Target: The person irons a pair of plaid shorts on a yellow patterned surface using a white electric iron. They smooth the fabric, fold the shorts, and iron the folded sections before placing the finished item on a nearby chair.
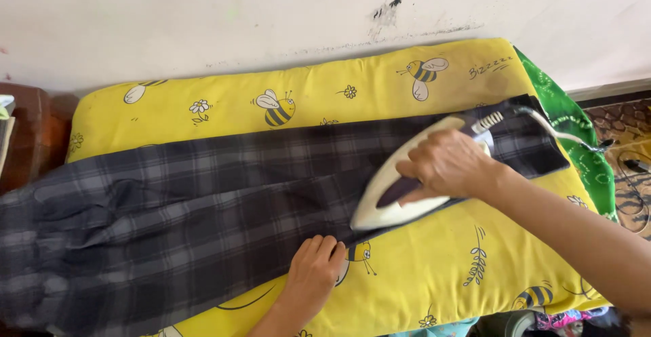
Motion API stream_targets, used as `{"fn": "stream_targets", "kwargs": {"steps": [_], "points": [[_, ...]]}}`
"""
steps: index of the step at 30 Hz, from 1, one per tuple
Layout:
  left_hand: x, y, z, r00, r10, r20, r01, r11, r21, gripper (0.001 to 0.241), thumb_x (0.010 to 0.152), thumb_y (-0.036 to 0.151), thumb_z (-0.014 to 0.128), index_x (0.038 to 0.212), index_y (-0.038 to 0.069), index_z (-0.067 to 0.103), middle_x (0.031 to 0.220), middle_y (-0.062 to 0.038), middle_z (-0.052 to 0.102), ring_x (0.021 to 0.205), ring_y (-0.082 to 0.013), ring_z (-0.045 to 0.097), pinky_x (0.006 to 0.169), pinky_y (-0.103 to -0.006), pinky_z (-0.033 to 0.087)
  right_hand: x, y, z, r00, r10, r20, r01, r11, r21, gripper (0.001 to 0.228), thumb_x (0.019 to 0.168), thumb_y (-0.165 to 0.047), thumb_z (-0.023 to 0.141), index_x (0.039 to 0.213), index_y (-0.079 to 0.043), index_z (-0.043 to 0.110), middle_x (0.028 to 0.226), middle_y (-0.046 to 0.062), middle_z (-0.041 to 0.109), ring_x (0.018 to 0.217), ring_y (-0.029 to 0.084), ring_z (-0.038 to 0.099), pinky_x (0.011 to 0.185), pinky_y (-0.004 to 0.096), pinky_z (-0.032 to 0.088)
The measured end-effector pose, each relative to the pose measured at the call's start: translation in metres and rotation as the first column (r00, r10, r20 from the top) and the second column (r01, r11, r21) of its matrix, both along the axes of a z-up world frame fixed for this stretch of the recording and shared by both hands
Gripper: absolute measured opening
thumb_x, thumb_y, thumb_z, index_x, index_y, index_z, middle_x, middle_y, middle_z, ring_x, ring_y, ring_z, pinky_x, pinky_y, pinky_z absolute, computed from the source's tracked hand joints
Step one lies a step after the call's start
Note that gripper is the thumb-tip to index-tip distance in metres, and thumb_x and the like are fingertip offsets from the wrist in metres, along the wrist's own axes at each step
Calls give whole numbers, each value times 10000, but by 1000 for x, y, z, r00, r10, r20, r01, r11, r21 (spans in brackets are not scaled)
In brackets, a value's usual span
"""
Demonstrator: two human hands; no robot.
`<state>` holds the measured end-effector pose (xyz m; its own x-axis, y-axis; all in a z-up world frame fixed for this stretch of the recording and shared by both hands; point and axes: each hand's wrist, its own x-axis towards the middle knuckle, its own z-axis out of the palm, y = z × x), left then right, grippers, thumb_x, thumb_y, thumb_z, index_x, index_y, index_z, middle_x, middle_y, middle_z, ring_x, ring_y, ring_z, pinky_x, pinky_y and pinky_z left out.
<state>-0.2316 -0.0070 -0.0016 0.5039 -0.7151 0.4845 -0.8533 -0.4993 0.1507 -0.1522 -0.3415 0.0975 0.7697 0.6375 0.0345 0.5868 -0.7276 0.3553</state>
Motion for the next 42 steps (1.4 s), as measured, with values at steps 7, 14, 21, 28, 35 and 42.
{"fn": "stream_targets", "kwargs": {"steps": [7,14,21,28,35,42], "points": [[3,3,-4,997,0,-73,3,999,41,104,895,-27,692,864,51,630,792,-67,512,691,-251,489,621,-379,434,-46,-43,35,851,-509,-132,498,860,-106,647,863,-878,394,874,-260,583,614,-35,625,548,188,659,489,387,534],[78,-44,48,973,-17,-228,31,998,57,321,933,384,759,964,75,679,928,-80,644,857,-286,609,744,-413,498,-48,-49,73,345,-930,-124,924,360,-130,780,955,-857,344,1102,-159,659,943,240,785,989,478,744,819,565,583],[142,-128,38,861,217,-459,-103,960,261,701,1085,465,435,1588,-14,338,1664,-272,270,1563,-441,200,1185,-692,197,27,-39,14,381,-910,-164,922,388,-9,693,924,-762,471,1200,-173,709,1017,209,768,1034,451,730,806,533,540],[142,-130,19,840,308,-446,-160,927,339,807,1080,585,286,1637,8,195,1728,-210,90,1602,-370,31,1221,-682,13,45,-22,42,438,-859,-266,895,445,36,640,925,-681,591,1182,-123,764,1078,237,746,1105,460,697,904,537,538],[144,-131,3,879,274,-391,-172,945,277,843,1069,623,287,1627,-4,207,1717,-219,126,1591,-380,66,1212,-696,46,-19,-8,63,195,-944,-266,954,246,-171,621,930,-714,509,1282,-243,708,1150,183,771,1171,426,702,939,499,549],[147,-135,-17,930,330,-164,-276,919,282,900,1026,706,245,1603,15,236,1706,-155,172,1574,-327,136,1188,-640,202,-11,-181,31,-8,-998,-60,998,-4,-70,756,1012,-719,538,1194,-22,769,1133,248,786,1048,426,734,798,494,573]]}}
